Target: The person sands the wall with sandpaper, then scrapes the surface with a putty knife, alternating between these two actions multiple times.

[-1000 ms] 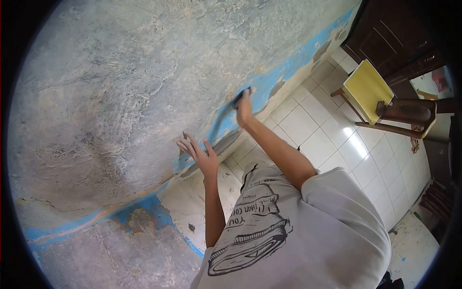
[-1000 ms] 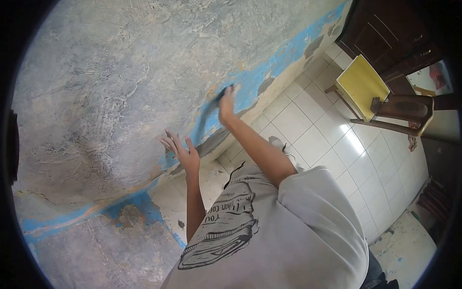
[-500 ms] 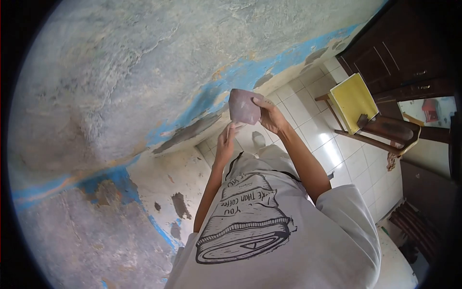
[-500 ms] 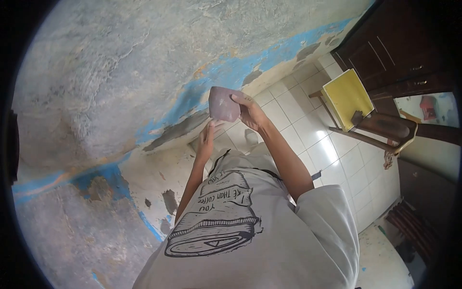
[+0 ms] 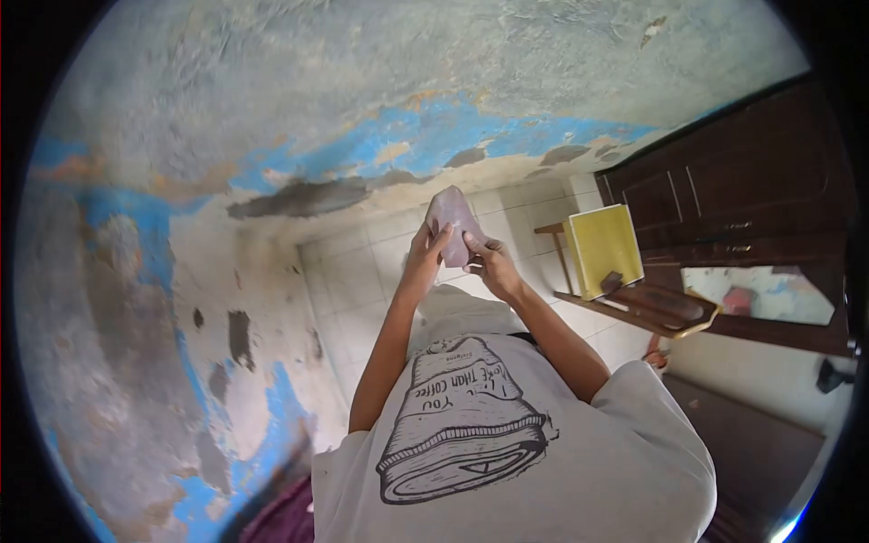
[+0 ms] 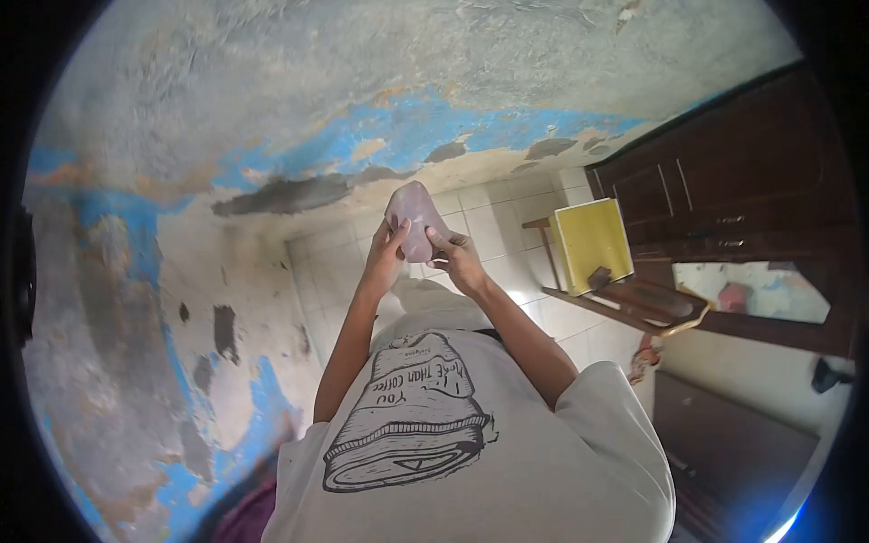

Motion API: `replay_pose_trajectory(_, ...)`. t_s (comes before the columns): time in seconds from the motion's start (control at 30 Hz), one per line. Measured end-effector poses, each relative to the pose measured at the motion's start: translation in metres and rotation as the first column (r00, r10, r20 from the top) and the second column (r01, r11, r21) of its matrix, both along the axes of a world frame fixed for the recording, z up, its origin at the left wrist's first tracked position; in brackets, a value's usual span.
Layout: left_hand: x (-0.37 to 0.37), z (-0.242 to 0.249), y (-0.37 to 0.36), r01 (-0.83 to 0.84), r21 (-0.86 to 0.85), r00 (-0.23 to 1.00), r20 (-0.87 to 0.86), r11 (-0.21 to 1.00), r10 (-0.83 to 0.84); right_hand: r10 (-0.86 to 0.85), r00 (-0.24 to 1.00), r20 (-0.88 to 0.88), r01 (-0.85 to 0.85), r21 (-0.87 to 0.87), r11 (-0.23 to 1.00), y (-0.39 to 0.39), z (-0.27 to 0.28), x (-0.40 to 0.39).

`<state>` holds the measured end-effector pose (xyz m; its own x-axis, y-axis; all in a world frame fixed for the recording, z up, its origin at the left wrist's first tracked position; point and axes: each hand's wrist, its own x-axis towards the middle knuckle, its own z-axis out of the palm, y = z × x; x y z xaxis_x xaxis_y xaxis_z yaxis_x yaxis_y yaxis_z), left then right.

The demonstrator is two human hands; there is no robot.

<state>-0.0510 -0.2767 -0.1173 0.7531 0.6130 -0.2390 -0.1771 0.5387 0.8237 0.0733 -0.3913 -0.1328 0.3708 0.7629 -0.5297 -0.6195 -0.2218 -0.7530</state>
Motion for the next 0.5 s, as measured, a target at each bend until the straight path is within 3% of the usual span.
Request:
replay_pose_trajectory(0.03, -0.003, -0.006, -0.010, -0.013, 0.026, 0.999, -0.034, 1.000, 0.013, 0.014, 1.000, 0.019, -0.013, -0.020, 1.000, -0.006, -0.005, -0.002)
replay_pose_trajectory(0.07, -0.002, -0.015, -0.025, -0.080, -0.059, 0.997, -0.004, 0.995, 0.080, 0.026, 0.999, 0.031, -0.025, -0.041, 0.999, -0.013, -0.009, -0.004)
replay_pose_trajectory(0.27, -0.018, -0.087, -0.091, -0.224, 0.266, 0.968, -0.050, 0.938, 0.245, 0.147, 0.988, 0.049, -0.136, -0.181, 0.974, -0.056, -0.007, -0.026)
replay_pose_trajectory(0.33, -0.029, -0.074, -0.091, -0.101, 0.184, 0.979, -0.157, 0.978, 0.131, 0.194, 0.970, 0.145, -0.158, -0.228, 0.961, -0.064, -0.008, -0.024)
replay_pose_trajectory(0.43, -0.003, -0.074, -0.101, -0.195, 0.091, 0.975, -0.091, 0.977, 0.203, 0.246, 0.936, 0.252, -0.182, -0.252, 0.950, -0.072, -0.013, -0.003)
replay_pose_trajectory(0.5, 0.019, -0.072, -0.099, -0.218, 0.069, 0.923, -0.309, 0.974, 0.228, 0.239, 0.929, 0.281, -0.182, -0.212, 0.960, -0.080, -0.019, 0.019)
